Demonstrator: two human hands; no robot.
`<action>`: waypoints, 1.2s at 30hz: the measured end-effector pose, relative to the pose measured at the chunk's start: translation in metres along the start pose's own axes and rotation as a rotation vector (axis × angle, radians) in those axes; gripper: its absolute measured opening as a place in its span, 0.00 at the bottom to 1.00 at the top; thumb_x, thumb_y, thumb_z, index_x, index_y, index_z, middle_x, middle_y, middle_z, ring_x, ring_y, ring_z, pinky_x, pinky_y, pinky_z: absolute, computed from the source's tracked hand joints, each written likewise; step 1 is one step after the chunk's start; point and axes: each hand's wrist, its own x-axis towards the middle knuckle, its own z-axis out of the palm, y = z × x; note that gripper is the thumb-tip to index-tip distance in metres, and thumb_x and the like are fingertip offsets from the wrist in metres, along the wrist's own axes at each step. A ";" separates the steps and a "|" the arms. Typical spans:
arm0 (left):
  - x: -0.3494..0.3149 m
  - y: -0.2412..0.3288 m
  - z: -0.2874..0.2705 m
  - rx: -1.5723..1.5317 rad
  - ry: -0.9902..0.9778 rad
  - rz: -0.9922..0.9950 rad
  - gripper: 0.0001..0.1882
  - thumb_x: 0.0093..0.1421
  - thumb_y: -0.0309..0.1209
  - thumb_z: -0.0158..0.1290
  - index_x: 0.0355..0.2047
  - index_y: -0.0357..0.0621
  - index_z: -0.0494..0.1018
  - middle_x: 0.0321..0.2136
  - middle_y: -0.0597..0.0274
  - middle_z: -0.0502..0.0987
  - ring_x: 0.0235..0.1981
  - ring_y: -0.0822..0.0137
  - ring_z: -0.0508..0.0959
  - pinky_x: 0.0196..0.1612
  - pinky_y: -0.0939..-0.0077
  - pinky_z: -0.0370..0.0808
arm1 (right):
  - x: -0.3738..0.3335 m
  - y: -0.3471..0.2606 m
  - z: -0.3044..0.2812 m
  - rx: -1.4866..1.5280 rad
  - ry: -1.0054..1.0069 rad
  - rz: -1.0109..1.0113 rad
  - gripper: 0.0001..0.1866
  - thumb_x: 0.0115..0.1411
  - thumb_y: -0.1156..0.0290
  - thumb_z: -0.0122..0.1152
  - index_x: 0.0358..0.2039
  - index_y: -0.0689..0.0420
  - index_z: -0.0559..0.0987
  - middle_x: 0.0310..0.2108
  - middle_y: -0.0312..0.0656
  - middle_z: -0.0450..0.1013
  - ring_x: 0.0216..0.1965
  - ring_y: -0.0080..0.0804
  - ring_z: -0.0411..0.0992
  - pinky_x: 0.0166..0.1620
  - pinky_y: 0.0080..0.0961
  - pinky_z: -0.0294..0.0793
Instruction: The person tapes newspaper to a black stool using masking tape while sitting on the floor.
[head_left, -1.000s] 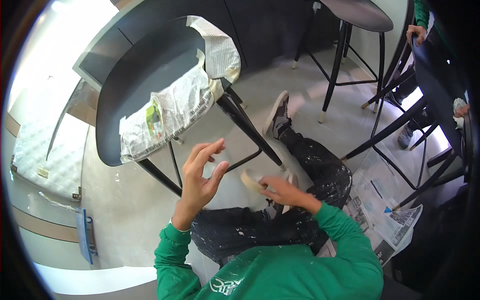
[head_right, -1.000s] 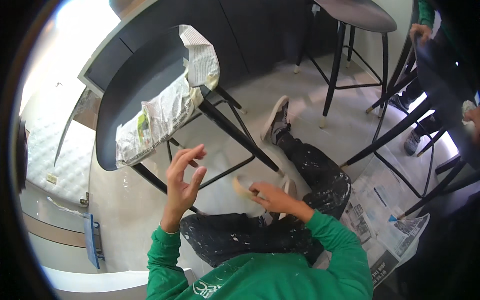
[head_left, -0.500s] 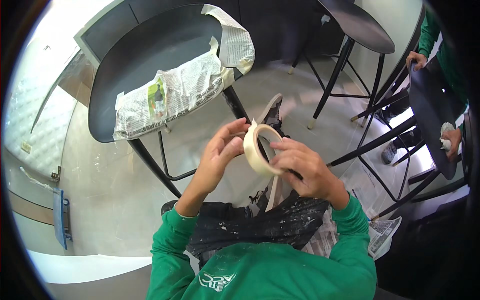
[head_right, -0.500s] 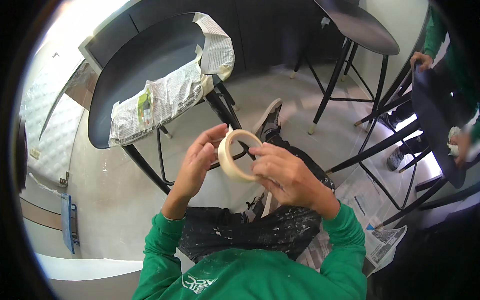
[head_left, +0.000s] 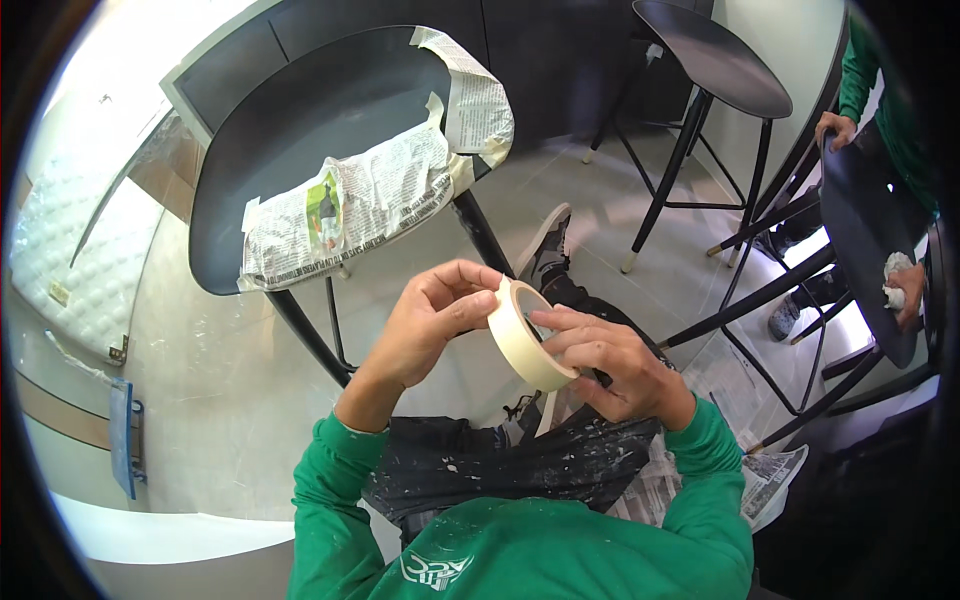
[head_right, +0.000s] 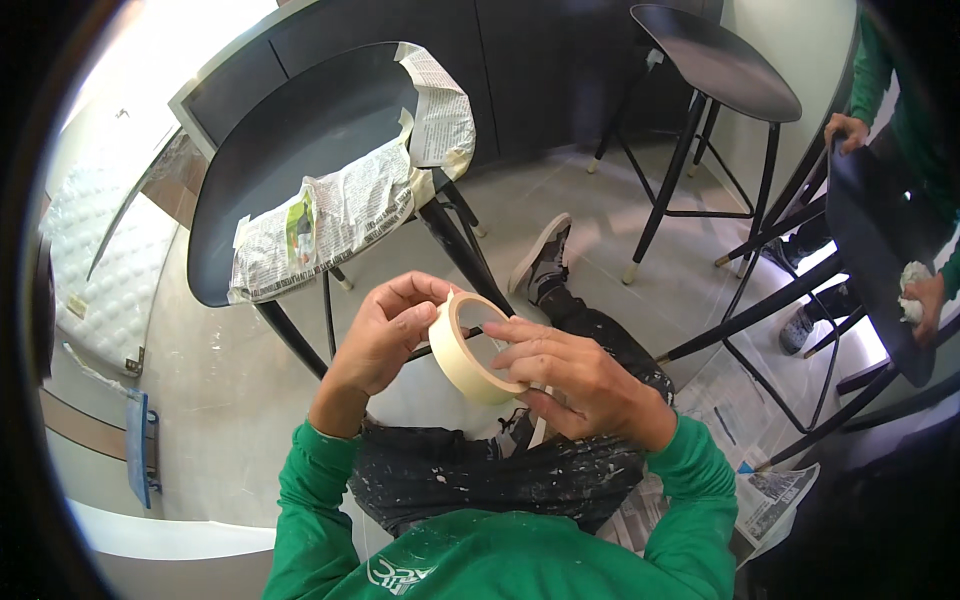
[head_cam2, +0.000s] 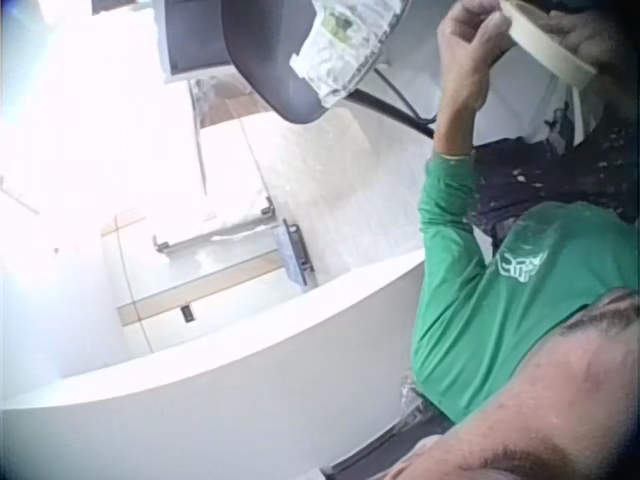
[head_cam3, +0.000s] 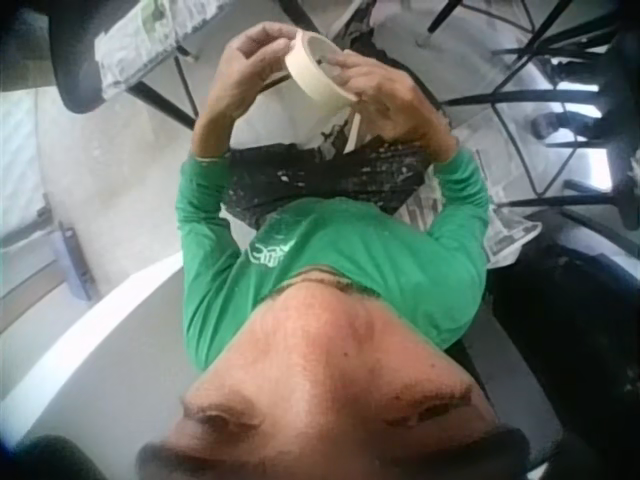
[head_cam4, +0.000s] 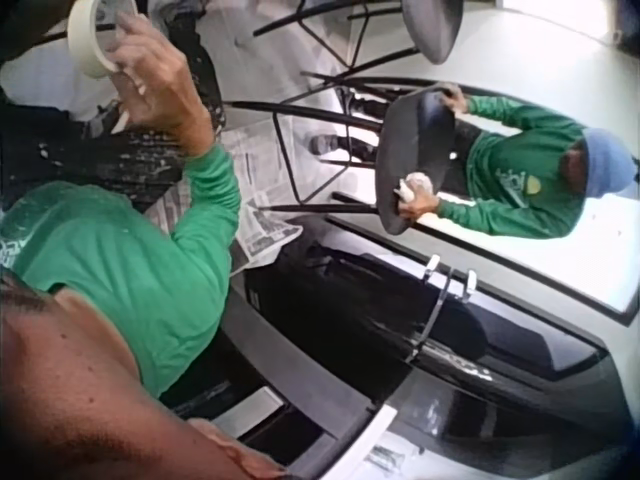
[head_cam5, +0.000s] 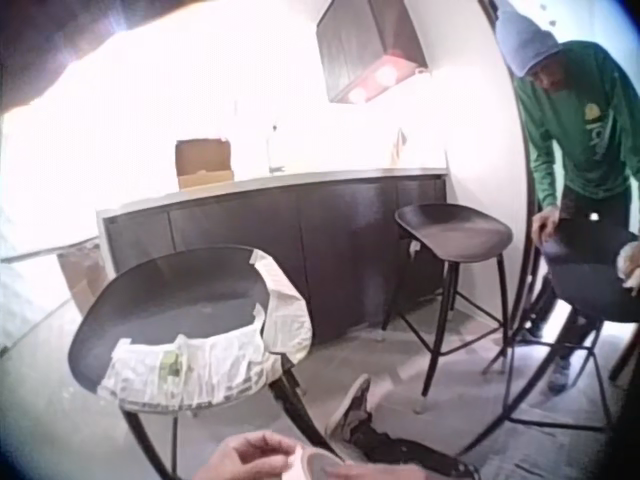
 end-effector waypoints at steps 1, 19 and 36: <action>0.001 0.007 0.001 0.055 -0.016 0.020 0.13 0.71 0.34 0.59 0.49 0.37 0.76 0.51 0.56 0.81 0.48 0.69 0.82 0.54 0.69 0.80 | 0.002 0.001 -0.003 0.002 -0.010 0.009 0.18 0.53 0.85 0.68 0.44 0.59 0.75 0.48 0.46 0.80 0.65 0.57 0.72 0.67 0.56 0.72; 0.099 0.096 -0.020 1.093 0.539 0.491 0.10 0.74 0.31 0.54 0.41 0.34 0.74 0.32 0.64 0.78 0.35 0.74 0.77 0.42 0.77 0.76 | 0.084 0.051 -0.022 -0.283 0.353 0.163 0.23 0.68 0.65 0.66 0.62 0.56 0.78 0.35 0.50 0.83 0.29 0.45 0.81 0.34 0.38 0.78; 0.107 0.085 -0.011 1.228 0.586 0.526 0.10 0.71 0.30 0.56 0.41 0.32 0.74 0.32 0.51 0.82 0.33 0.61 0.81 0.40 0.66 0.77 | 0.078 0.074 0.001 -0.259 0.501 0.123 0.17 0.64 0.71 0.68 0.54 0.58 0.84 0.39 0.53 0.83 0.31 0.46 0.82 0.36 0.34 0.81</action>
